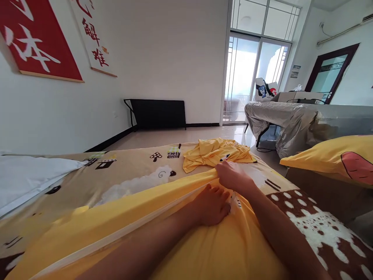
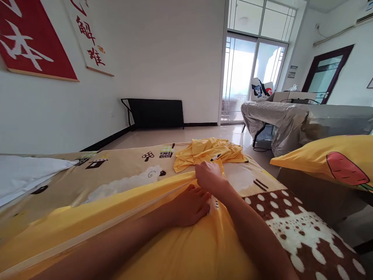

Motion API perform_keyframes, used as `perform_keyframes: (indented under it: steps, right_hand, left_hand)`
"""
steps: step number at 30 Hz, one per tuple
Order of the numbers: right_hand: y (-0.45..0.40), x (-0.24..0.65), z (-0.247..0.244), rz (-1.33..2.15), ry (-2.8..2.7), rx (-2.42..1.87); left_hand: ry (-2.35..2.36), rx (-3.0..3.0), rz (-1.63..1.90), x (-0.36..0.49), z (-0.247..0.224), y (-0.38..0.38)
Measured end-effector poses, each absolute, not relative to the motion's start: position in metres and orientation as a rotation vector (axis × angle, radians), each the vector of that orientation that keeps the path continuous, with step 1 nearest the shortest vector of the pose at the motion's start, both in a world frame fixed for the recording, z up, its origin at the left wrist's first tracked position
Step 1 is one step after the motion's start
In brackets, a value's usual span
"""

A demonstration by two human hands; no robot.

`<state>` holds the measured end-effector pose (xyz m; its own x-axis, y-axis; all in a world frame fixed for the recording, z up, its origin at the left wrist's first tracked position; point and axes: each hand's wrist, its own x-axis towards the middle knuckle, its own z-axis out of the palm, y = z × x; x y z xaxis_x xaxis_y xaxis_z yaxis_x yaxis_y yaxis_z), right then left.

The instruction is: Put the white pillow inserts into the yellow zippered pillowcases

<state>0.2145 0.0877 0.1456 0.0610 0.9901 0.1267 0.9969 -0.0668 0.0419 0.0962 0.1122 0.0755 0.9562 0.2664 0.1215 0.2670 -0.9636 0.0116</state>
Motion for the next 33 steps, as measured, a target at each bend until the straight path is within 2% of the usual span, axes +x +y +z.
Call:
perform_keyframes:
  steps: [6,11,17,19,23,26,29,33]
  right_hand:
    - [0.092,0.236,0.106,-0.16,-1.86,-2.232]
    - [0.105,0.253,0.083,0.123,-1.799,-1.835]
    - [0.096,0.27,0.088,0.392,-1.857,-1.551]
    - [0.09,0.269,0.092,0.311,-1.891,-1.582]
    - [0.081,0.26,0.093,-0.131,-1.778,-1.826]
    - [0.08,0.253,0.091,-0.336,-1.711,-1.975]
    - [0.081,0.251,0.09,-0.35,-1.721,-1.982]
    - [0.084,0.252,0.09,-0.201,-1.742,-1.947]
  left_hand:
    - [-0.489,-3.191,-0.224,0.103,0.058,0.123]
    - [-0.692,-3.256,-0.241,0.111,0.051,0.131]
    - [-0.733,-3.28,-0.325,0.112,0.059,0.124]
    - [-0.788,-3.268,-0.319,0.112,0.062,0.122]
    - [-0.8,-3.296,-0.103,0.115,0.064,0.121]
    - [-0.824,-3.278,-0.03,0.118,0.064,0.121]
    - [-0.803,-3.276,-0.018,0.118,0.065,0.12]
    - [-0.773,-3.28,-0.049,0.117,0.064,0.12]
